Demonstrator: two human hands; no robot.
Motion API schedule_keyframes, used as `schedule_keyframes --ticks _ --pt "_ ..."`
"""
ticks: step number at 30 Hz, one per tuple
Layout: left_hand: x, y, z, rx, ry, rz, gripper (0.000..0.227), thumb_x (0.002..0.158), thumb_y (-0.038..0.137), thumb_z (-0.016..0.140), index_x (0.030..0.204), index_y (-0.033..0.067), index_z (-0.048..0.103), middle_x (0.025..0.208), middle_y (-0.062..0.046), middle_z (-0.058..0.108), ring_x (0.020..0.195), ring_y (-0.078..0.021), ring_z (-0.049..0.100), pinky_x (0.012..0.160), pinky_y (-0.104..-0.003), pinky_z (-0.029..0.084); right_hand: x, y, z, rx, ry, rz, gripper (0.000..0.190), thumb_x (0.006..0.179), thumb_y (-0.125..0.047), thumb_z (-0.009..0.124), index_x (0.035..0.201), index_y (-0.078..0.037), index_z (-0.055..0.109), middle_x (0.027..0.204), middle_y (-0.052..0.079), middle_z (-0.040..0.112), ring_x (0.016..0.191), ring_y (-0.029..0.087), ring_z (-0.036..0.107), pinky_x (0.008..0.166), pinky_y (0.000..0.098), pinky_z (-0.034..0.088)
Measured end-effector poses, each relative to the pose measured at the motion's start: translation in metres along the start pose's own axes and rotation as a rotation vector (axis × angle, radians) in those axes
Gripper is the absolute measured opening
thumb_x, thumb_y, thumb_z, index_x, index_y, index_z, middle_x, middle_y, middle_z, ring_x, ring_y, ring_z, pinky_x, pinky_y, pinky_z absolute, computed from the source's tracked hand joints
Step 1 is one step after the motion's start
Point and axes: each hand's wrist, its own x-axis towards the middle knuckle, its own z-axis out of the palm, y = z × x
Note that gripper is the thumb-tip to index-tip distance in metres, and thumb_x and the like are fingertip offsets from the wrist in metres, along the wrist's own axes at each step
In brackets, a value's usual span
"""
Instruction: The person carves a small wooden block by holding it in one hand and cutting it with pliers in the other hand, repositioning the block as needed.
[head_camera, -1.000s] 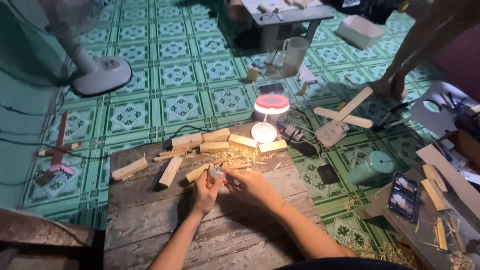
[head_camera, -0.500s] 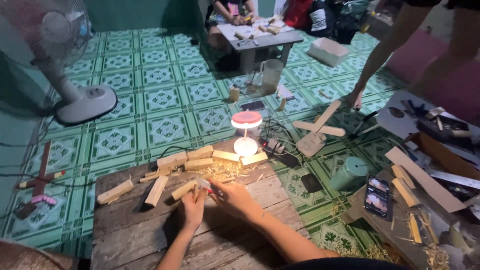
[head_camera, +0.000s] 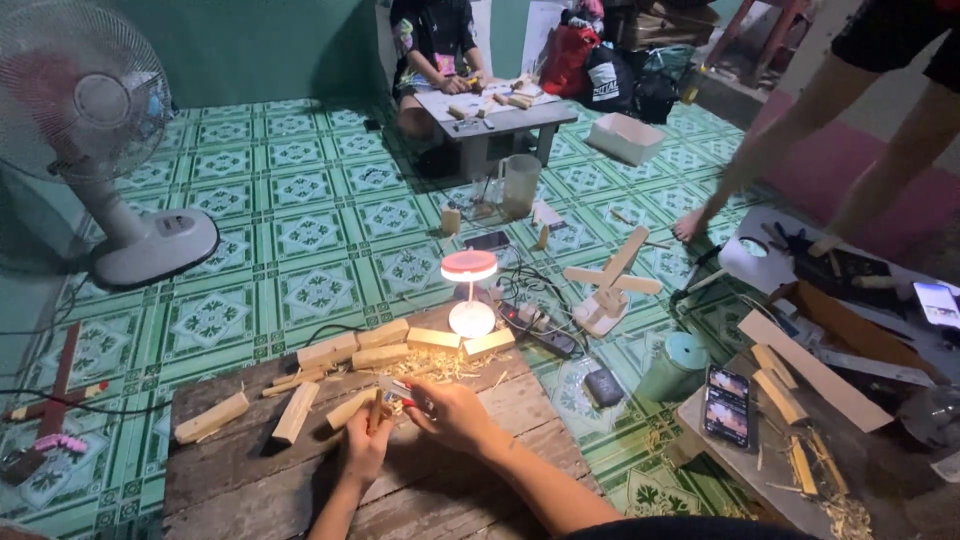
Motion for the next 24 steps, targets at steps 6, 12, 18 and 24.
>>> schedule_keyframes --ticks 6,12,18,24 --pt "-0.002 0.007 0.002 0.042 0.003 -0.042 0.029 0.076 0.001 0.072 0.105 0.0027 0.075 0.081 -0.009 0.079 0.068 -0.0173 0.070 0.065 -0.026 0.055 0.001 -0.001 -0.004 0.070 -0.012 0.049 0.048 0.082 -0.010 0.076 0.129 -0.008 0.065 0.076 0.005 0.069 0.055 0.020 0.061 0.052 0.0319 0.050" --pt "-0.003 0.010 -0.002 0.283 0.022 -0.013 0.023 0.075 0.010 0.077 0.097 0.0023 0.081 0.056 -0.002 0.059 0.050 -0.0141 0.046 0.051 -0.027 0.041 0.002 -0.002 -0.005 0.119 -0.022 0.042 0.049 0.081 -0.006 0.074 0.129 -0.009 0.065 0.073 0.002 0.066 0.053 0.016 0.057 0.049 0.0292 0.047" --pt "-0.003 0.001 -0.002 0.268 -0.057 -0.189 0.029 0.079 0.012 0.073 0.106 0.0028 0.079 0.064 -0.006 0.078 0.056 -0.0175 0.066 0.058 -0.027 0.052 0.003 0.001 -0.004 0.123 -0.013 0.002 0.050 0.078 -0.005 0.075 0.128 -0.007 0.065 0.077 0.004 0.070 0.055 0.017 0.061 0.051 0.0293 0.051" --pt "-0.008 0.033 -0.008 0.025 -0.112 -0.111 0.033 0.088 0.031 0.058 0.081 0.0031 0.074 0.063 -0.003 0.058 0.059 -0.0166 0.048 0.058 -0.028 0.036 0.000 0.021 0.012 0.119 -0.037 -0.068 0.041 0.086 -0.007 0.076 0.125 -0.006 0.066 0.072 0.002 0.069 0.055 0.015 0.063 0.049 0.0261 0.053"
